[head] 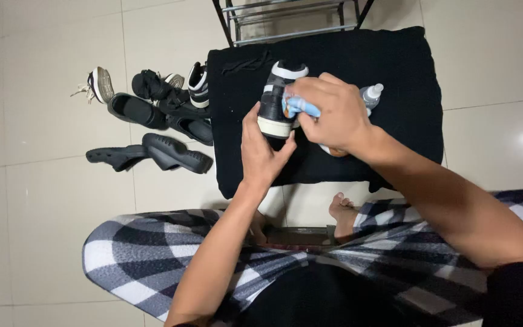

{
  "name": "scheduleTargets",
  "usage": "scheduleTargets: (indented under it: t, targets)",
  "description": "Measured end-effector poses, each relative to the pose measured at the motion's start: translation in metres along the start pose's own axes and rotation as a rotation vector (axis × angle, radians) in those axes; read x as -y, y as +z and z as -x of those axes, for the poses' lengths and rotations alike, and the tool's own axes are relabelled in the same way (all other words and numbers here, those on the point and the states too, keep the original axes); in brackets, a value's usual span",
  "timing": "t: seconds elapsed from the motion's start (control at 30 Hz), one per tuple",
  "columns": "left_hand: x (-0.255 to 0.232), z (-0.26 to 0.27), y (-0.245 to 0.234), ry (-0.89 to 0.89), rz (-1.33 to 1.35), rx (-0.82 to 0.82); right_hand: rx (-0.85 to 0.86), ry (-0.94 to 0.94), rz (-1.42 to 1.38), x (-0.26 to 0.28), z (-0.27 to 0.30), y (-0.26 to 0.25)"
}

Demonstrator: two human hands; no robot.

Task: The person sits cross-legged on the floor and cleans a black and white high-top sneaker. They repeatedly spray a cleaning solution onto the shoe and wipe it with a cloth, focusing on the upper and side panels.

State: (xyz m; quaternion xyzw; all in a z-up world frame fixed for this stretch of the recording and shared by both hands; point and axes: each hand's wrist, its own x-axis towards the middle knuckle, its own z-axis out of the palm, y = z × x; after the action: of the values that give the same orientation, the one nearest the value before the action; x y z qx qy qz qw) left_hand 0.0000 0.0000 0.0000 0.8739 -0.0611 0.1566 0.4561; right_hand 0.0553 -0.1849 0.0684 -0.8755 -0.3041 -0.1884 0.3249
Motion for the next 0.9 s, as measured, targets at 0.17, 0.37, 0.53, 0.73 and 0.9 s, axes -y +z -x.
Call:
scheduleTargets:
  t: [0.17,0.37,0.53,0.73,0.9]
  targets:
    - [-0.001,-0.001,-0.004,0.045,0.004,0.016,0.118,-0.119,0.051,0.026,0.005,-0.008]
    - [-0.001,0.000,-0.001,0.077,-0.008,-0.004,-0.022,-0.261,0.101,0.038,0.006,-0.006]
    - [-0.004,0.005,-0.003,0.036,-0.006,0.032,-0.003,-0.193,0.109,0.030,0.002,-0.002]
    - [-0.005,-0.004,-0.005,0.021,0.018,0.011,0.018,-0.180,0.037,0.047,0.003,-0.002]
    - [-0.005,0.002,0.004,0.085,-0.044,-0.029,-0.021,-0.167,0.184,0.024,-0.010,-0.012]
